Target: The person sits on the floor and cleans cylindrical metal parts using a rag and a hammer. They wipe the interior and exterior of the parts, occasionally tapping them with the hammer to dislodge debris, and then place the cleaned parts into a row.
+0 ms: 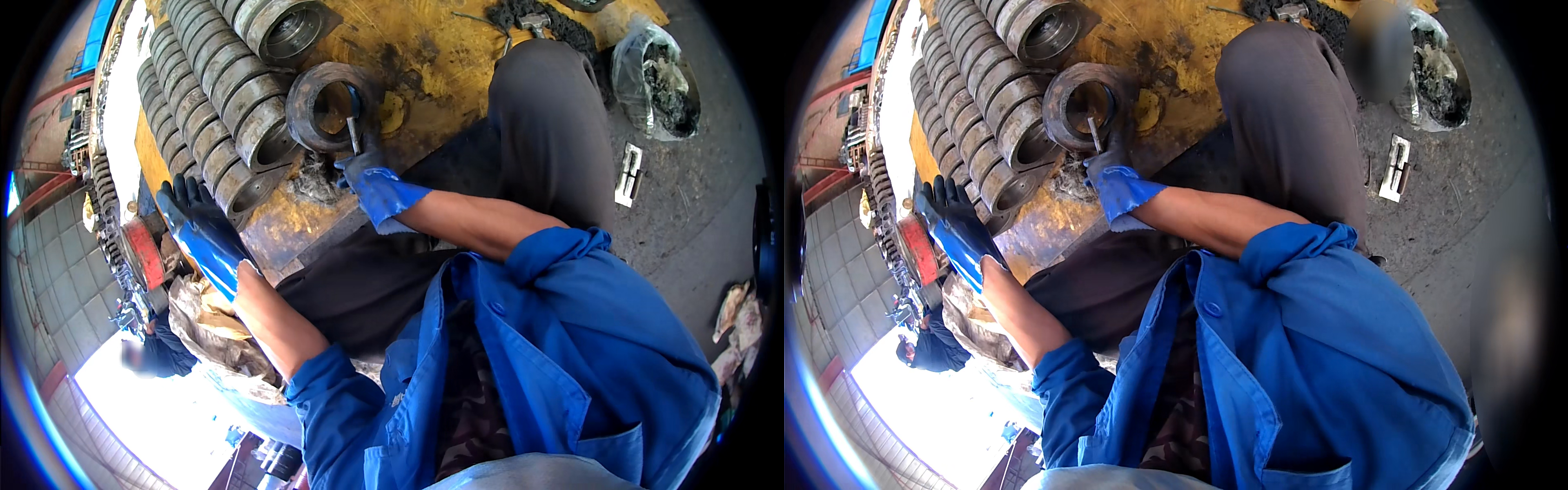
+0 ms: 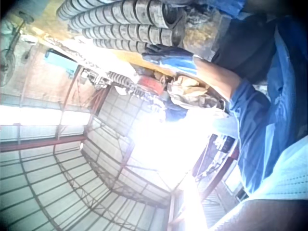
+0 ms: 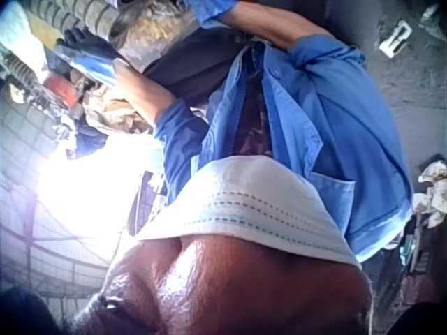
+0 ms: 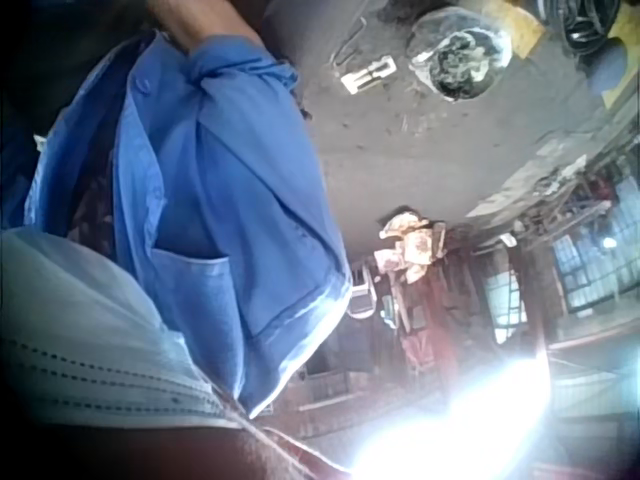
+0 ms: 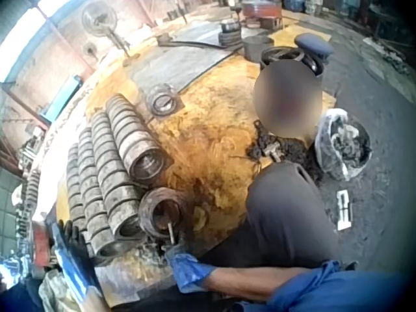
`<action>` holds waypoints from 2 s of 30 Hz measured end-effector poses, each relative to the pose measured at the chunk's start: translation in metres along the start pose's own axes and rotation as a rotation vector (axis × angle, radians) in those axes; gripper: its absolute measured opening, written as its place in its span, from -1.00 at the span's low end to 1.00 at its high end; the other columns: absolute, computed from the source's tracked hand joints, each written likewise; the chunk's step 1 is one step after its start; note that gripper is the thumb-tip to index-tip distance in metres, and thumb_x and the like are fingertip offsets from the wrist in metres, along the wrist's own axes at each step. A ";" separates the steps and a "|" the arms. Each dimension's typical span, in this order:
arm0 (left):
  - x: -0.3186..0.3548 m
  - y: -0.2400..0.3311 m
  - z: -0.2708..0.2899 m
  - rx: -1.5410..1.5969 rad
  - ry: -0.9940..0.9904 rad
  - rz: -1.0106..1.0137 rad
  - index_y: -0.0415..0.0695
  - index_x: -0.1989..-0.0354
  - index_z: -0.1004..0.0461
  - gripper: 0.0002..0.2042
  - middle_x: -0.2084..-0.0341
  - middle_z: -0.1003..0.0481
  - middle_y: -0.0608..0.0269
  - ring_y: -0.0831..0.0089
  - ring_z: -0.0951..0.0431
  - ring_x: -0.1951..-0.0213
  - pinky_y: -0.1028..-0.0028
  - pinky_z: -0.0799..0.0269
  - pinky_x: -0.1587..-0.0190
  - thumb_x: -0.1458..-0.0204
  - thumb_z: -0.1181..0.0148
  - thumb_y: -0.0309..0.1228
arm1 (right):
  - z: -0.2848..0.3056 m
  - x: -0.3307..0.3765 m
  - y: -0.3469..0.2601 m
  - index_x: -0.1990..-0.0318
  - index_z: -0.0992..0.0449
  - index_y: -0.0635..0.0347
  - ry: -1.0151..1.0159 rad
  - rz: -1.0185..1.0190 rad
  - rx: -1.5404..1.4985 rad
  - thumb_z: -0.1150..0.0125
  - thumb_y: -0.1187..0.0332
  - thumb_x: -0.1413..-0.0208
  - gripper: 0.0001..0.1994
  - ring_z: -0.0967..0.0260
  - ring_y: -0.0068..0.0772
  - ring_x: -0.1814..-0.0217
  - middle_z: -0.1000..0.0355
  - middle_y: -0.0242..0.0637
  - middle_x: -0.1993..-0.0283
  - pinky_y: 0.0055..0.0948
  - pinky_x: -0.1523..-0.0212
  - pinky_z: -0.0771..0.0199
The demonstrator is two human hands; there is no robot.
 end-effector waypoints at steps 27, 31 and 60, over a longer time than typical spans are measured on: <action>-0.005 -0.008 0.037 -0.027 0.068 0.024 -0.27 -0.41 0.06 -0.22 -0.37 -0.04 -0.18 0.02 -0.04 -0.40 0.19 0.17 -0.44 -0.23 0.05 0.08 | 0.029 -0.016 0.061 -0.22 -0.36 -0.12 0.029 0.020 -0.138 -0.01 0.40 -0.31 -0.65 -0.15 -0.38 0.58 -0.33 -0.37 0.43 -0.31 0.59 -0.34; -0.003 -0.005 0.046 -0.009 0.107 0.041 -0.26 -0.40 0.04 -0.27 -0.36 -0.07 -0.19 0.00 -0.07 -0.39 0.20 0.04 -0.42 -0.26 0.07 0.04 | 0.041 0.001 0.032 -0.34 -0.24 -0.07 0.057 0.254 0.421 0.05 0.62 -0.22 -0.46 -0.27 -0.44 0.45 -0.41 -0.34 0.30 -0.28 0.47 -0.43; -0.018 -0.011 0.050 0.090 0.122 0.009 -0.33 -0.42 0.11 -0.24 -0.38 0.01 -0.29 -0.03 0.02 -0.43 0.18 0.20 -0.46 -0.28 0.08 0.02 | 0.048 -0.001 -0.038 -0.41 -0.12 -0.01 -0.078 0.320 0.501 0.09 0.67 -0.17 -0.36 -0.57 -0.27 0.16 -0.35 -0.15 -0.28 -0.39 0.54 -0.61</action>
Point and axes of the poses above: each hand's wrist, its own x-axis away from the middle knuckle, its own z-axis out of the back of the hand, y = z × x, the point moved 8 cm from there along -x, towards the middle knuckle
